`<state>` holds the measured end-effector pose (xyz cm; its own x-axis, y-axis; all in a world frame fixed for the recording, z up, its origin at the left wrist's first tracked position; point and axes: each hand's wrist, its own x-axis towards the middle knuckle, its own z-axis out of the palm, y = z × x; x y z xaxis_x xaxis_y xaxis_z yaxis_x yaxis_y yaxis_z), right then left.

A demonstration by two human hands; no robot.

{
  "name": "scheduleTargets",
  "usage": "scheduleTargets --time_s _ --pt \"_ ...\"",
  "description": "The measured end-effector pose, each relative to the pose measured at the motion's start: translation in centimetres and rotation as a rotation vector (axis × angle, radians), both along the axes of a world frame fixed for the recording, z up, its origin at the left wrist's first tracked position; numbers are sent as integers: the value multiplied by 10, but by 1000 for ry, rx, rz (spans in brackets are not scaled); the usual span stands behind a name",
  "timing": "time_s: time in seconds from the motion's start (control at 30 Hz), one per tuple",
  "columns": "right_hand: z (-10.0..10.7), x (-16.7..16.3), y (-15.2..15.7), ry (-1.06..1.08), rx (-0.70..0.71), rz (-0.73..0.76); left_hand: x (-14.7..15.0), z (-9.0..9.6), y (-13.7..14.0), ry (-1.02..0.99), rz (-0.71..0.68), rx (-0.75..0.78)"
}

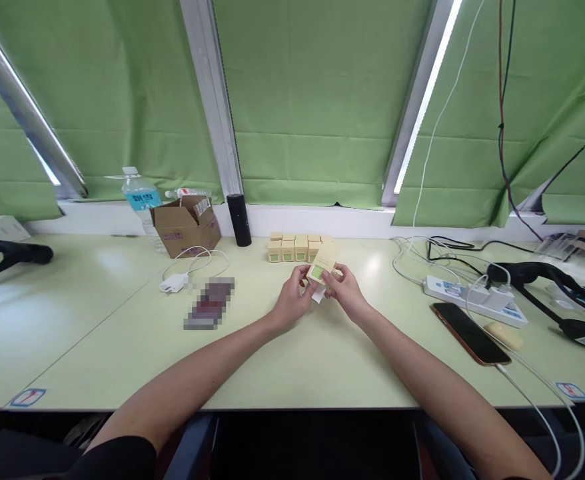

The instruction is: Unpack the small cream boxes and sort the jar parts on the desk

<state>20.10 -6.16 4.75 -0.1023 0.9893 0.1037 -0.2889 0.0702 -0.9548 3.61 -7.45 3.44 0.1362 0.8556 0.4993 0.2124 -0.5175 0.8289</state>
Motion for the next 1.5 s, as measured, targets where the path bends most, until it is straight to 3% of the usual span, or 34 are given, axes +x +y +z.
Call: scheduleTargets --time_s 0.13,0.37,0.83,1.0,1.13,1.33,1.5 --pt "2 -1 -1 20 -13 -25 -2 -1 2 -37 -19 -23" --pt "4 0 -3 -19 42 133 -2 3 5 -141 16 -103" --pt "3 0 -3 -147 7 -117 4 3 0 -150 -99 -335" --pt "3 5 -2 -128 53 -2 0 4 0 -195 -173 -288" --pt "0 6 1 -114 67 -53 -7 2 9 -234 -234 -239" --pt "-7 3 6 -119 62 -72 -13 2 25 -54 -15 -222" --pt "-11 0 4 -150 43 -7 -27 12 39 81 29 -264"
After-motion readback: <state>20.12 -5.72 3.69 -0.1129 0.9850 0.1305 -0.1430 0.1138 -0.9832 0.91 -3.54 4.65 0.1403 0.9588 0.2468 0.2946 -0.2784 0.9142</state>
